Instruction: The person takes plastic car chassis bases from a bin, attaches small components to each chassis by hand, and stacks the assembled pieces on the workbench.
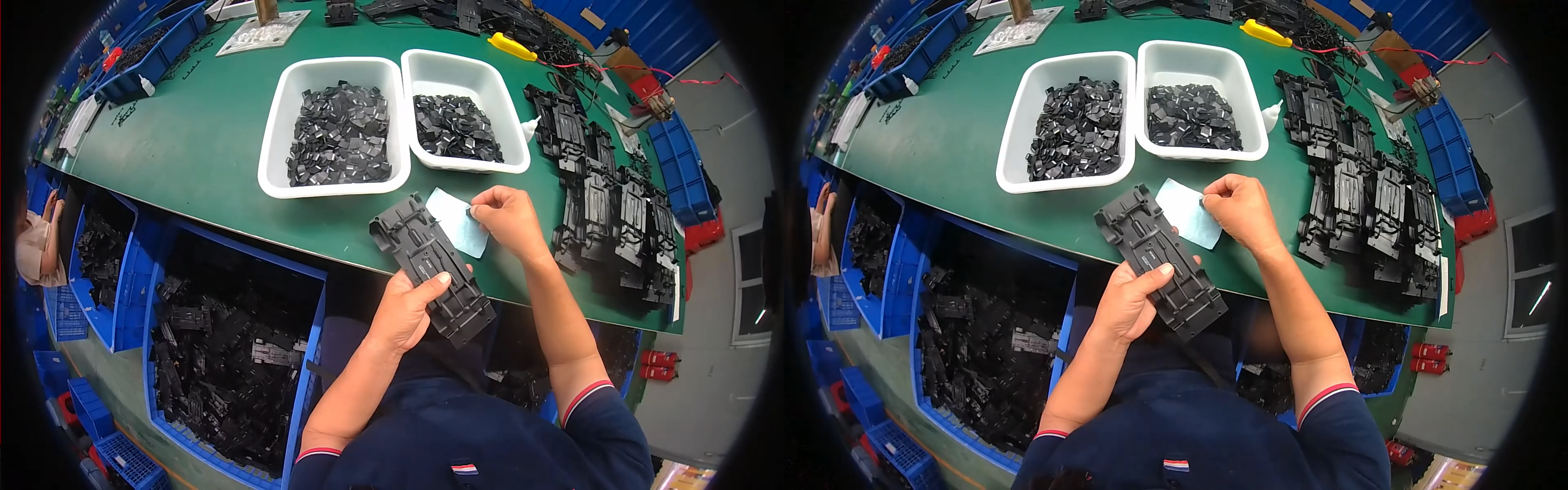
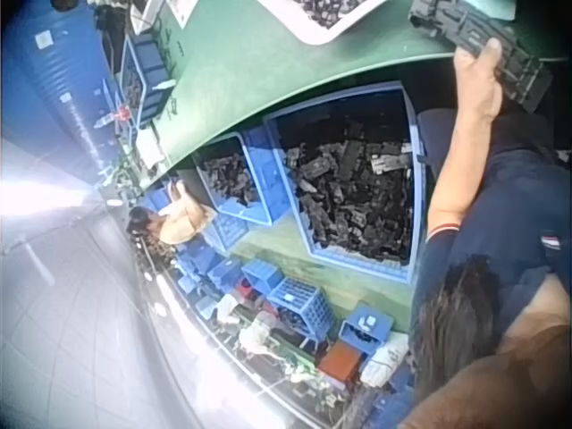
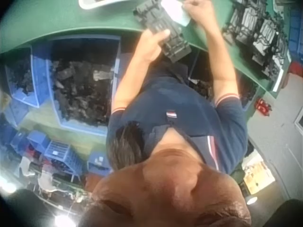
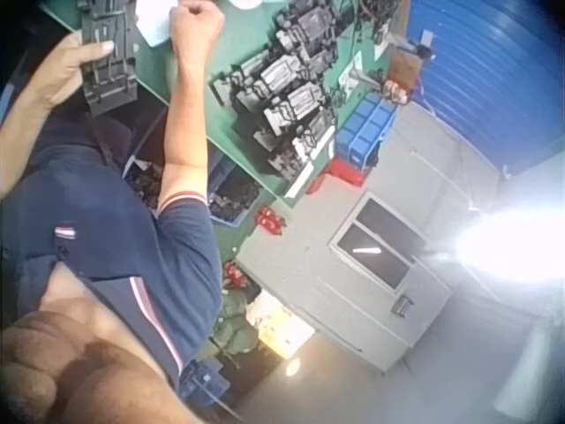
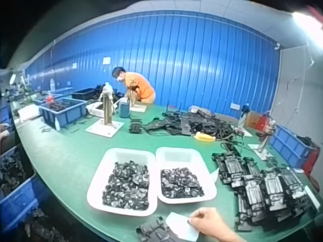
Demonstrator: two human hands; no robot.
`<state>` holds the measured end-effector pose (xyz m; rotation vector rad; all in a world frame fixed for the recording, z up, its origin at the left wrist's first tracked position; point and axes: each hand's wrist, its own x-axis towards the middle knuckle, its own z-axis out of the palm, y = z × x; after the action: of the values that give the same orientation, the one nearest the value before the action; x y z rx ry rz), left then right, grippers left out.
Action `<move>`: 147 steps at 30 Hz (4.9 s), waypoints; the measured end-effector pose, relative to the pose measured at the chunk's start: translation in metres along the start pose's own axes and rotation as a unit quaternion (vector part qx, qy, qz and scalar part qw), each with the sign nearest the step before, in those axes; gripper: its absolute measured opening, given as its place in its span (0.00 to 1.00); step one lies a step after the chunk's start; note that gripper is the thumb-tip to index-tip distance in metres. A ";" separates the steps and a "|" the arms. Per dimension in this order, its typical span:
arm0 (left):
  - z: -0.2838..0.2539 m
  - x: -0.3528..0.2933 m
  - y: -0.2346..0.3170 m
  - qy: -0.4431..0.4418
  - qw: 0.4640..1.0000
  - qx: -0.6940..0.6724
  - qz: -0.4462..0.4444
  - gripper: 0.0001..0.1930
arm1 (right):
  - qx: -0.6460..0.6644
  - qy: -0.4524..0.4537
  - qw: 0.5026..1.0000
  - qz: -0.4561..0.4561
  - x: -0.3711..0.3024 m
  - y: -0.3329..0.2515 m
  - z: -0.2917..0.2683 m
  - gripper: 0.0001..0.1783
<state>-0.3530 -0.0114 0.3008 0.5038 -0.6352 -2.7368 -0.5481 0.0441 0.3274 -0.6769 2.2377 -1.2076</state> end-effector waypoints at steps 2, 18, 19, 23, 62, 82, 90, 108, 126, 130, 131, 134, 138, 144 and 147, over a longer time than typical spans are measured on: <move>0.001 0.000 0.001 0.000 1.000 0.002 -0.002 0.23 | -0.031 0.011 0.999 -0.009 0.000 0.000 0.000 0.07; 0.007 -0.014 0.001 0.005 0.999 0.003 0.035 0.28 | -0.111 0.185 0.845 -0.489 -0.092 0.000 -0.013 0.10; 0.009 -0.017 0.001 -0.002 0.998 0.019 0.061 0.29 | -0.106 0.190 0.839 -0.499 -0.097 0.005 -0.012 0.11; 0.028 -0.034 0.007 -0.004 0.993 0.046 0.110 0.30 | -0.088 0.176 0.822 -0.534 -0.112 0.014 -0.008 0.16; 0.029 -0.067 0.016 -0.029 0.946 0.135 0.293 0.32 | -0.128 0.110 0.814 -0.556 -0.127 0.010 0.012 0.21; 0.023 -0.065 0.021 -0.052 0.951 0.119 0.281 0.32 | -0.105 0.076 0.841 -0.526 -0.123 0.006 0.015 0.12; 0.012 -0.063 0.023 -0.016 0.958 0.073 0.277 0.32 | -0.071 0.009 0.875 -0.479 -0.117 0.001 0.016 0.10; 0.007 -0.066 0.029 -0.016 0.936 0.085 0.340 0.32 | 0.014 -0.007 0.928 -0.372 -0.118 -0.020 0.020 0.08; 0.004 -0.062 0.031 0.031 0.950 0.058 0.304 0.31 | -0.013 0.024 0.927 -0.373 -0.093 -0.036 0.011 0.05; -0.008 -0.065 0.035 0.034 0.966 -0.003 0.256 0.31 | -0.090 0.125 0.907 -0.392 -0.033 -0.053 -0.011 0.04; -0.009 -0.065 0.035 0.028 0.967 -0.004 0.255 0.31 | -0.103 0.132 0.916 -0.365 -0.016 -0.058 -0.016 0.05; -0.012 -0.063 0.034 0.040 0.970 -0.019 0.240 0.31 | -0.171 0.100 0.942 -0.272 0.046 -0.053 -0.026 0.09; -0.019 -0.065 0.032 0.052 0.969 -0.013 0.242 0.28 | -0.295 0.026 0.940 -0.171 0.086 -0.052 -0.016 0.13; -0.020 -0.066 0.030 0.056 0.971 -0.007 0.233 0.26 | -0.339 0.017 0.929 -0.148 0.094 -0.047 -0.014 0.11; -0.017 -0.063 0.027 0.051 0.973 -0.001 0.227 0.26 | -0.235 0.111 0.918 -0.299 0.083 -0.034 -0.019 0.09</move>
<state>-0.2845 -0.0186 0.3160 0.4318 -0.6312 -2.2674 -0.6161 -0.0135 0.3499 -1.5737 2.6421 -1.0307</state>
